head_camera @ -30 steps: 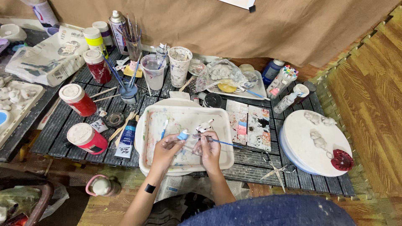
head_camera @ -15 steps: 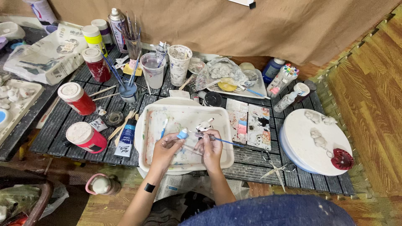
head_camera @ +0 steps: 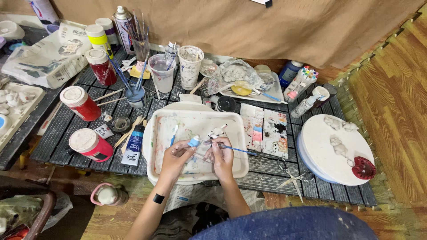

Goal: The person paints small ceramic figurines using a fine brush and multiple paint colors. They dip the brush into paint, apply it to the figurine, and occasionally rotate the object to reach different areas. The workspace contains paint bottles, brushes, and a palette.

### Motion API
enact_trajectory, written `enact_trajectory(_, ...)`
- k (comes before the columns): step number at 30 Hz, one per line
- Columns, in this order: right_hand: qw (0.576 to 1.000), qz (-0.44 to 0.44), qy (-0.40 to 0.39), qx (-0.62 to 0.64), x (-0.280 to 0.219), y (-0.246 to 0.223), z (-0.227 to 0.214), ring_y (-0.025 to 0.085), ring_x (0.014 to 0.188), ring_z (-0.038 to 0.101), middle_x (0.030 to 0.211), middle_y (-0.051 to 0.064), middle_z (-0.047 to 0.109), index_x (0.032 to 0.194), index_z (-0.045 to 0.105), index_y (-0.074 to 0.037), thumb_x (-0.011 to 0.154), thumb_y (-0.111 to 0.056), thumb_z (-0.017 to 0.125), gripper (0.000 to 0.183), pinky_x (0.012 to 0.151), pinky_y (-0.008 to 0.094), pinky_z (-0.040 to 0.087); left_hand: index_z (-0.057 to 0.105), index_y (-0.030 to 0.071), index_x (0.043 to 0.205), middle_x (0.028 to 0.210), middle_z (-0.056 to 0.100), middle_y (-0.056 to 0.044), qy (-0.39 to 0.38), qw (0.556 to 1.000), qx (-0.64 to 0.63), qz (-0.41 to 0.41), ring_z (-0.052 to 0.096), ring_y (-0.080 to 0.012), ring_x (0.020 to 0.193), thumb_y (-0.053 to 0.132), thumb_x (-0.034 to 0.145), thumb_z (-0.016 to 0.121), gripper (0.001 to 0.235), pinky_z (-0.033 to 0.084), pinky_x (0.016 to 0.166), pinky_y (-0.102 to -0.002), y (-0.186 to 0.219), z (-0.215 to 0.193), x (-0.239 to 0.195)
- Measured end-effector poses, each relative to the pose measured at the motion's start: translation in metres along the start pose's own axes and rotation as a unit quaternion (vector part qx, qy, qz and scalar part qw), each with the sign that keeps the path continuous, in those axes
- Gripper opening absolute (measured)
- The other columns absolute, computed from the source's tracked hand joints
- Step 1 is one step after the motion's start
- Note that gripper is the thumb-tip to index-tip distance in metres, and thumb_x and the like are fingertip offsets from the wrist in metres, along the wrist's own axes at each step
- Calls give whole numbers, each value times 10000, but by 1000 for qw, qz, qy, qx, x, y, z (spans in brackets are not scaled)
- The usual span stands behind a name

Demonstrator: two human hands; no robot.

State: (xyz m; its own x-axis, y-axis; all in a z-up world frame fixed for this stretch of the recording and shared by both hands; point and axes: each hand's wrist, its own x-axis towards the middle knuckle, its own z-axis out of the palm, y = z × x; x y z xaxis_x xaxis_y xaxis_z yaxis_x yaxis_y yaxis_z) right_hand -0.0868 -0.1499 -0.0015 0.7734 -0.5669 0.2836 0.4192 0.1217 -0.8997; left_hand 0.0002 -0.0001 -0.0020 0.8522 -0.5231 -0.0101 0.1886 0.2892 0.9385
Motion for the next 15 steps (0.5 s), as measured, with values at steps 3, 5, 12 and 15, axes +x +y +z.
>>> enact_trajectory(3, 1000, -5, -3, -13, 1, 0, -1, 103, 649, 643, 982, 106, 684, 1139, 526, -50, 1071, -123, 543, 102, 552, 207, 407, 715, -32, 1154, 993, 738, -49, 1, 1000, -9, -4, 653, -89, 887, 44, 889, 753, 279, 514, 754, -235, 0, 0, 1)
enact_trajectory(5, 1000, -1, -1, -8, 1, -1, -1, 98, 639, 637, 981, 107, 693, 1133, 525, -53, 1066, -121, 538, 97, 542, 204, 403, 711, -24, 1156, 998, 741, -44, 2, 1000, -14, -4, 658, -86, 892, 45, 884, 750, 284, 527, 767, -233, -1, 0, 1)
enact_trajectory(12, 999, -29, 37, -18, 1, 4, -5, 81, 623, 609, 835, 90, 651, 1150, 535, -42, 1104, -111, 521, 84, 544, 197, 408, 710, -34, 1144, 986, 745, -54, 0, 1000, -10, -5, 663, -92, 871, 38, 886, 756, 272, 531, 758, -244, 2, 2, 0)
enact_trajectory(15, 997, -43, 61, -16, 0, 5, -5, 88, 610, 627, 789, 77, 644, 1136, 527, -40, 1088, -106, 507, 85, 516, 198, 415, 714, -23, 1158, 980, 743, -49, 4, 1000, 11, -4, 651, -90, 842, 33, 875, 756, 291, 526, 736, -242, 6, 4, -2)
